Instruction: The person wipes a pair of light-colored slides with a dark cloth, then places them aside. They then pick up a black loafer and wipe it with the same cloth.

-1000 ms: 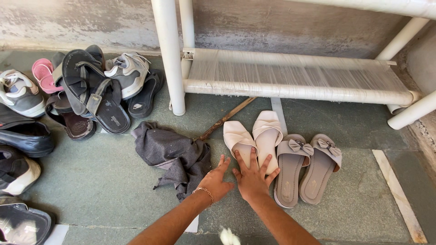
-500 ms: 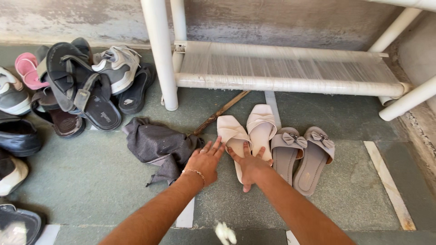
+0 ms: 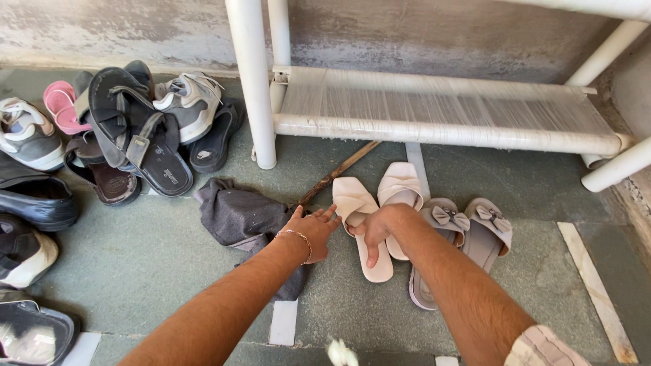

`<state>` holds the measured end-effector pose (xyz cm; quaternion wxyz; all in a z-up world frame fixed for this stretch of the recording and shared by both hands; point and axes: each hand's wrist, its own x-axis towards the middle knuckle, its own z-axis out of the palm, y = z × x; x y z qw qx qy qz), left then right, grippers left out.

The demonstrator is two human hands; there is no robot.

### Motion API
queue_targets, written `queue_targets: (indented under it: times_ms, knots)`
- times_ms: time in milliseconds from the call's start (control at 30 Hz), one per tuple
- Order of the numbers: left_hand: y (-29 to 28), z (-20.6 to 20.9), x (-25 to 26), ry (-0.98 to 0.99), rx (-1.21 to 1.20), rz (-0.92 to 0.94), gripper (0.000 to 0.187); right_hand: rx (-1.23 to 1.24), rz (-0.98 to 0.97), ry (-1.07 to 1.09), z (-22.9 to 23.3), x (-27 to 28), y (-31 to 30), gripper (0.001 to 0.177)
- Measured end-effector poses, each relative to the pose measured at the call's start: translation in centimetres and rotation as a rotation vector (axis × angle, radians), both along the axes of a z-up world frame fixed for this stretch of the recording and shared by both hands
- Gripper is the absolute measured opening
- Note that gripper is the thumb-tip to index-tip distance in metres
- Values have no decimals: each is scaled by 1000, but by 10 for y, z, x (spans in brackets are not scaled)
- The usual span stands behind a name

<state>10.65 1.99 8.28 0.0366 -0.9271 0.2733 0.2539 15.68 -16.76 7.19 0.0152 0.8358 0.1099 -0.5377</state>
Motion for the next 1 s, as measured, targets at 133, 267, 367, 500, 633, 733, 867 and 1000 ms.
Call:
queue_targets:
  times_ms: [133,267,367,500,633,733,867,1000]
  knots:
    - [6,1,-3,-6,-19,9,87,33,-124,-20,0,-10,-2,119]
    - [16,6,-8,2,-73,52,85,47,-45,-94,-6,-9,-3,102]
    - [27,13,-8,-27,-105,68,84,17,178,-168,-9,3,5,75]
    - [59,28,-4,-33,-107,168,83,-73,148,-281,2,15,43,52]
    - [103,49,-8,-57,-80,264,84,-58,139,-282,41,23,99,53]
    - [143,59,-21,-46,-58,343,84,-16,305,-389,62,20,146,52]
    - [195,69,-44,-29,-37,442,84,190,441,-497,80,9,203,57]
    - [246,67,-67,-38,-29,546,83,254,512,-529,87,-9,258,57]
